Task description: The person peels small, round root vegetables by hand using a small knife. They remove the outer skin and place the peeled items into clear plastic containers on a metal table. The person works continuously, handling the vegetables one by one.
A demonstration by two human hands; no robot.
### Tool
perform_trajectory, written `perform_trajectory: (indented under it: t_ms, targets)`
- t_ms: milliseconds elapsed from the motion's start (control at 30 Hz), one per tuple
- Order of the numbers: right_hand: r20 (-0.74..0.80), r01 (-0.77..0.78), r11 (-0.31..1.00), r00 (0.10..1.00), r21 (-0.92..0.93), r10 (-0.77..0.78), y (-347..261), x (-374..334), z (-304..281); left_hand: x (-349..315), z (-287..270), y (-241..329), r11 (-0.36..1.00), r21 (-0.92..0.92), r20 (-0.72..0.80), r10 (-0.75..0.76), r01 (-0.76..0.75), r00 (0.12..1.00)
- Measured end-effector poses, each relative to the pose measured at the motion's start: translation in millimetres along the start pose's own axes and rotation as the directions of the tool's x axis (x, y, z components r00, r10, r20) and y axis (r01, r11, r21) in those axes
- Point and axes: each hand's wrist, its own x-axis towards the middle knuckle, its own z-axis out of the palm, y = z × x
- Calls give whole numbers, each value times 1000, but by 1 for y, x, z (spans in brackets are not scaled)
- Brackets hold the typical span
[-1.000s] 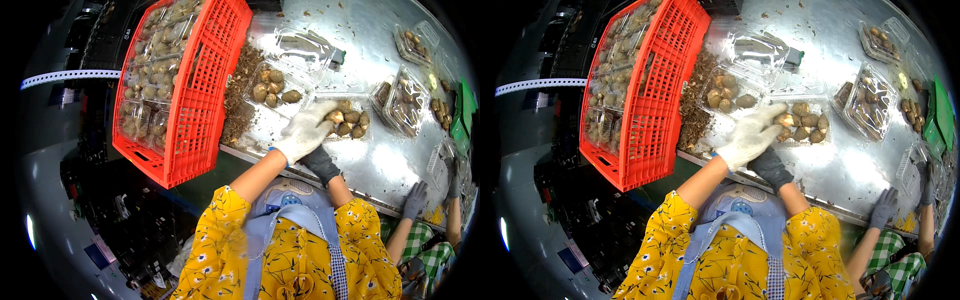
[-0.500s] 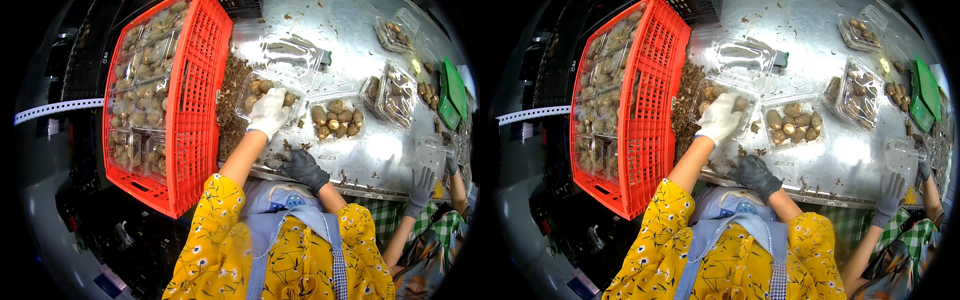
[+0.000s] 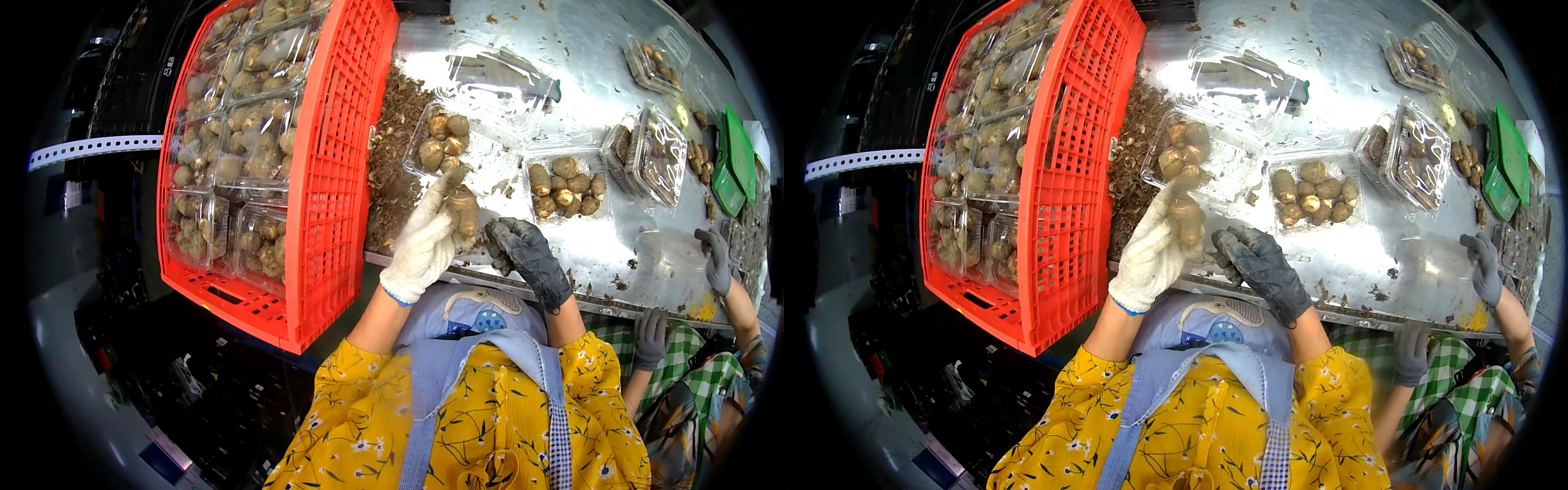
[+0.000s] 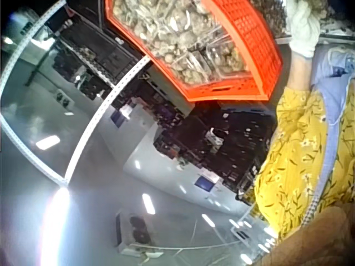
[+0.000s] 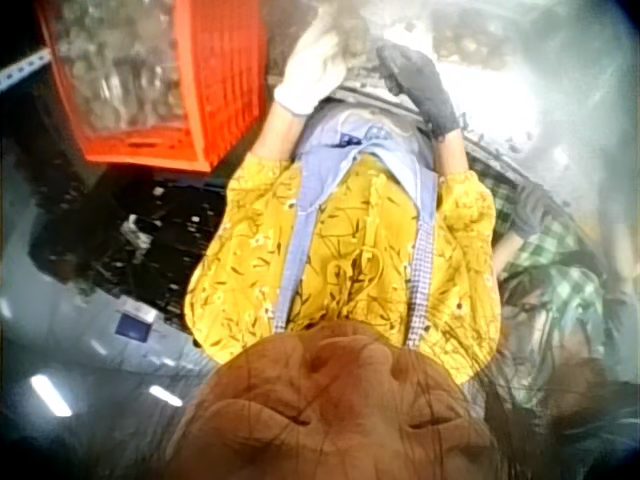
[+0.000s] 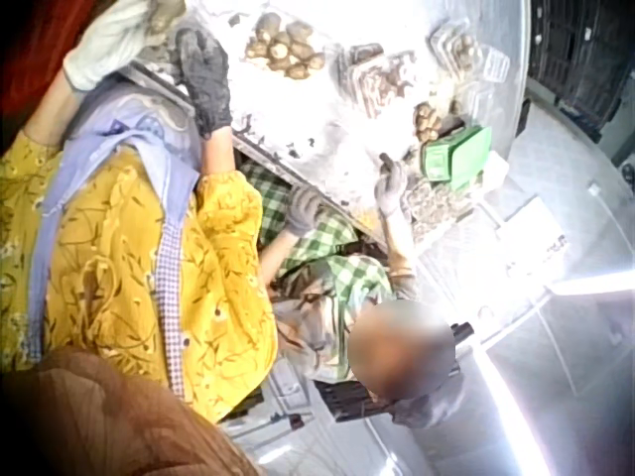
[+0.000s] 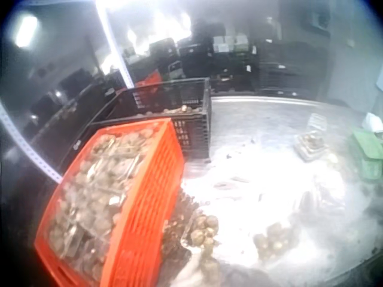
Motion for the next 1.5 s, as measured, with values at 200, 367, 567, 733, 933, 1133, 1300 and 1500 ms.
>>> perform_trajectory:
  t_ms: [200,367,567,733,933,1133,1300,1500]
  targets:
    - [3,125,992,992,14,-125,10,4,14,-13,7,3,962,270,-55,58,-41,997]
    - [-61,176,926,976,-334,-207,-3,3,20,-22,6,10,745,657,45,116,-117,992]
    - [76,476,581,812,-660,-579,3,6,32,-28,15,18,808,578,-64,-98,118,993]
    - [242,693,304,572,-654,-783,28,14,25,-29,11,27,937,273,-31,-217,217,976]
    - [205,472,606,865,-641,-457,15,13,18,-27,-9,31,925,315,-17,-220,214,975]
    - [272,448,348,850,-823,-451,-15,10,31,-26,-15,29,761,638,40,-183,116,982]
    - [182,486,668,862,-564,-473,-4,8,30,-25,-11,32,773,618,46,-220,145,974]
    - [129,150,985,982,-84,-139,9,6,25,-23,-11,34,823,524,38,-278,218,960]
